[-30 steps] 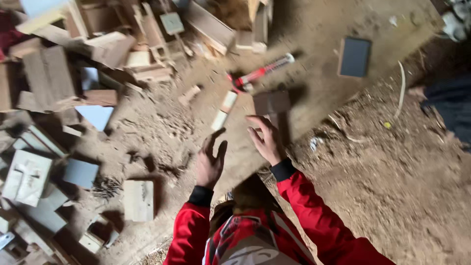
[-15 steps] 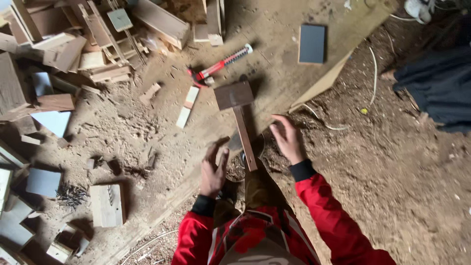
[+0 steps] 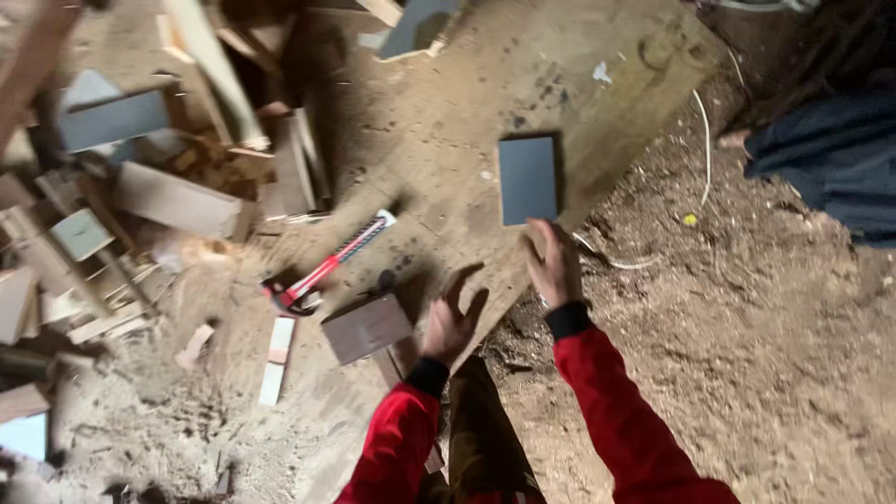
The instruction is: The person gathers nails from a workbench, clears sawdust, and uses a hammer to drive nails into small wooden pieces. They handle multiple wood scraps and a sanding block while assembling the parts.
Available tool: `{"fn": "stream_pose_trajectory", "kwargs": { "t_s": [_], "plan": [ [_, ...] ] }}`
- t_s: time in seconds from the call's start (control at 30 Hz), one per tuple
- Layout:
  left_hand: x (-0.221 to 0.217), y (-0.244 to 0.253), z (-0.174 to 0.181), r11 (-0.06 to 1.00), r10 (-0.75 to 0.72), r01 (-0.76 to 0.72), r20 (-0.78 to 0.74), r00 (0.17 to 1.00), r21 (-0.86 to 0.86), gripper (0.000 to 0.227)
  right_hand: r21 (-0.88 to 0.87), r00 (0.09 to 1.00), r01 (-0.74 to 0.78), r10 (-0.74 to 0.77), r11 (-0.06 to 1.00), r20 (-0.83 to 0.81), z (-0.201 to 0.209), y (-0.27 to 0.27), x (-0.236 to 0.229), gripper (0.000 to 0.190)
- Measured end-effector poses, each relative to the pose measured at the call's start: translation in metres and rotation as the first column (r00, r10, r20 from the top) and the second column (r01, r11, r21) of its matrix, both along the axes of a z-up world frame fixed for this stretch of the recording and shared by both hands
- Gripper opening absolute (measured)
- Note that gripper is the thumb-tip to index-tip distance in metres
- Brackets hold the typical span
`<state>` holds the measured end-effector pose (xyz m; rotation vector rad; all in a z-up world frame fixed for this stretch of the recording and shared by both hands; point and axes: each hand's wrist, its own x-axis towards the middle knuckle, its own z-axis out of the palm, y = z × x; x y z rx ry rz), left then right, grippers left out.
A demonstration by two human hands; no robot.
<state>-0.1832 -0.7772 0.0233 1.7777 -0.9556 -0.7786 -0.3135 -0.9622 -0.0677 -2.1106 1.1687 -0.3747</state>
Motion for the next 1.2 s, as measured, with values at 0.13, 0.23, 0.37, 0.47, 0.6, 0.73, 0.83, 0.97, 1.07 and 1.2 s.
{"fn": "stream_pose_trajectory", "kwargs": {
  "t_s": [0.13,0.23,0.37,0.47,0.6,0.73,0.83,0.97,1.07,1.2],
  "plan": [
    [0.015,-0.057,-0.045,0.999,0.026,-0.026,0.019,0.999,-0.043,0.044,-0.1,0.974,0.198,-0.208,0.975,-0.094,-0.031,-0.041,0.008,0.048],
    [0.015,-0.091,-0.075,0.989,0.121,-0.1,-0.198,0.973,0.111,0.051,-0.102,0.962,0.224,-0.237,0.969,-0.133,-0.048,-0.057,0.008,0.06],
    [0.012,-0.12,-0.101,0.97,0.235,-0.224,-0.138,0.962,0.091,0.055,-0.16,0.954,0.203,-0.232,0.966,-0.191,-0.052,-0.05,0.029,0.079],
    [0.016,-0.114,-0.112,0.951,0.284,-0.286,0.037,0.958,0.121,0.053,-0.089,0.984,0.159,-0.165,0.983,-0.068,-0.035,-0.041,0.044,0.088],
    [0.032,-0.064,-0.114,0.965,0.177,-0.202,0.151,0.972,0.166,0.041,0.424,0.994,0.087,-0.048,0.902,-0.102,0.013,-0.01,0.049,0.066],
    [0.033,0.037,-0.075,0.954,0.269,-0.289,0.198,0.942,0.077,0.036,0.678,0.965,-0.218,0.052,0.701,0.257,0.056,0.058,0.052,0.049],
    [0.035,0.112,-0.026,0.927,0.366,-0.349,-0.121,0.923,0.141,0.039,0.614,0.959,-0.284,0.204,0.737,0.199,0.068,0.115,0.065,0.047],
    [0.036,0.199,0.022,0.874,0.476,-0.458,-0.104,0.873,0.159,0.048,0.467,0.913,-0.405,0.318,0.786,0.256,0.055,0.212,0.092,0.045],
    [0.038,0.278,0.04,0.817,0.553,-0.553,0.048,0.832,0.162,0.052,0.247,0.852,-0.518,0.467,0.819,0.239,0.038,0.272,0.126,0.044],
    [0.031,0.398,0.04,0.674,0.718,-0.722,0.091,0.69,0.159,0.041,0.103,0.752,-0.659,0.653,0.745,0.089,0.033,0.33,0.171,0.043]
  ]
}}
